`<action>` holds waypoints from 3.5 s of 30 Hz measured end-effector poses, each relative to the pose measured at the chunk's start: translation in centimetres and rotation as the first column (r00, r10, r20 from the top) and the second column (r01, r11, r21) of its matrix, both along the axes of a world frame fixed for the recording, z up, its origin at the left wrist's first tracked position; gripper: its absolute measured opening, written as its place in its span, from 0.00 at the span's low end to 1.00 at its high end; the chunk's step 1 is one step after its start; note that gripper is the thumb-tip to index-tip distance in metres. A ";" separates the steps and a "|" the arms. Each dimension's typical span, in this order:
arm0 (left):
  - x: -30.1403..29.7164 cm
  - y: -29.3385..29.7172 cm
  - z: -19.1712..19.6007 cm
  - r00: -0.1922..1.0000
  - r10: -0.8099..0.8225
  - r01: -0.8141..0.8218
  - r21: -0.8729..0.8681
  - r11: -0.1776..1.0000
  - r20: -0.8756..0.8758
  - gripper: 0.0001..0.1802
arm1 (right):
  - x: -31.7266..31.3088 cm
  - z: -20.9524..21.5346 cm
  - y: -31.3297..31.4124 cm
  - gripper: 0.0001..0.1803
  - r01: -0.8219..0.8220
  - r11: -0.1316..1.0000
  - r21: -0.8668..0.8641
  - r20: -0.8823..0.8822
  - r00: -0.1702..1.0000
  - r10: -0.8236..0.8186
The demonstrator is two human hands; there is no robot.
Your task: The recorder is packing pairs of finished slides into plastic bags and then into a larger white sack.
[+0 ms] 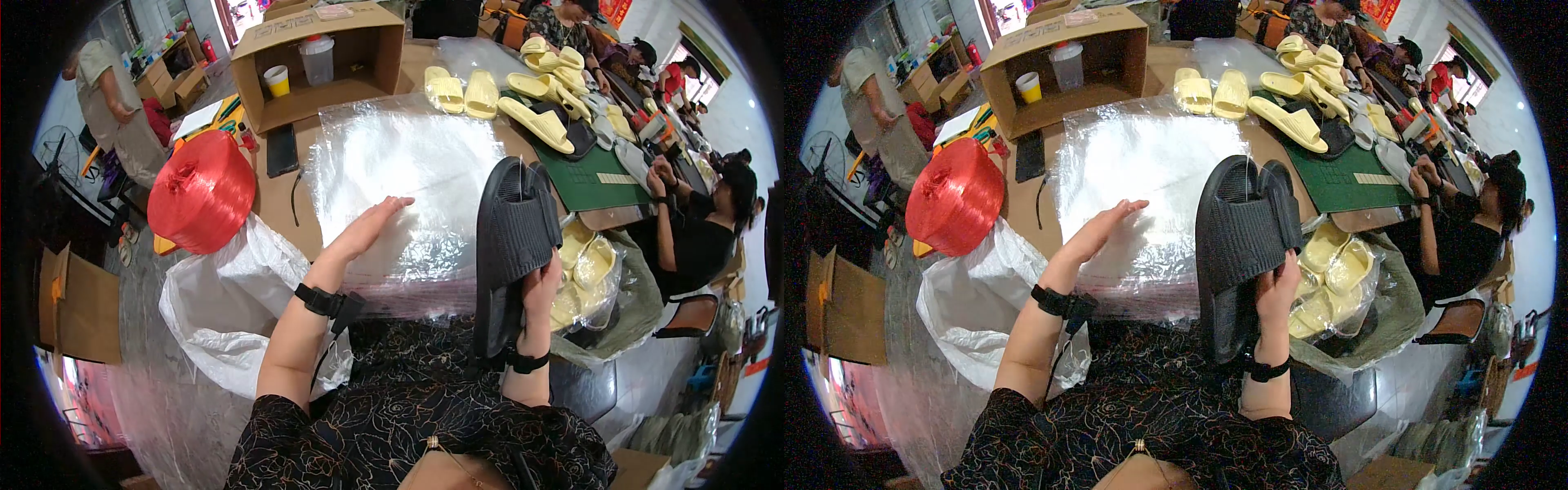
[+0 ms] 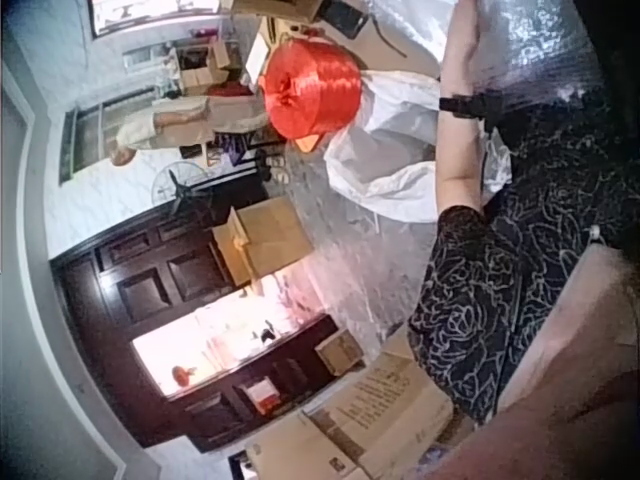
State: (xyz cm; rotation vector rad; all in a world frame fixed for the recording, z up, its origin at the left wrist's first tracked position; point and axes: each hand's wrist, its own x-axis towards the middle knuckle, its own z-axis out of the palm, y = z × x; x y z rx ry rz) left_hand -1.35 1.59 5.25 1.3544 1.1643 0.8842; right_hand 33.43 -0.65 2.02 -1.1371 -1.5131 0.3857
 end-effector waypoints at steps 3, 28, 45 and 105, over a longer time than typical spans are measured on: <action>-0.5 0.1 -0.4 0.999 0.035 -0.036 0.018 0.999 0.033 0.29 | -0.9 2.0 -0.6 0.17 -0.076 0.997 -0.016 0.003 0.997 0.076; 3.4 -2.2 4.7 0.598 0.242 0.329 0.510 0.795 -0.764 0.24 | -8.0 4.2 -2.0 0.11 -0.141 0.979 -0.150 0.625 0.753 0.204; 1.4 -3.4 3.3 0.745 0.326 0.218 0.675 0.704 -0.582 0.18 | -11.5 2.9 0.8 0.12 -0.110 0.980 -0.167 0.524 0.832 0.183; -3.2 -10.8 1.0 0.671 0.539 -0.149 0.620 0.770 -0.509 0.27 | -5.2 6.5 -3.2 0.17 -0.733 0.416 -0.538 -0.160 0.573 0.804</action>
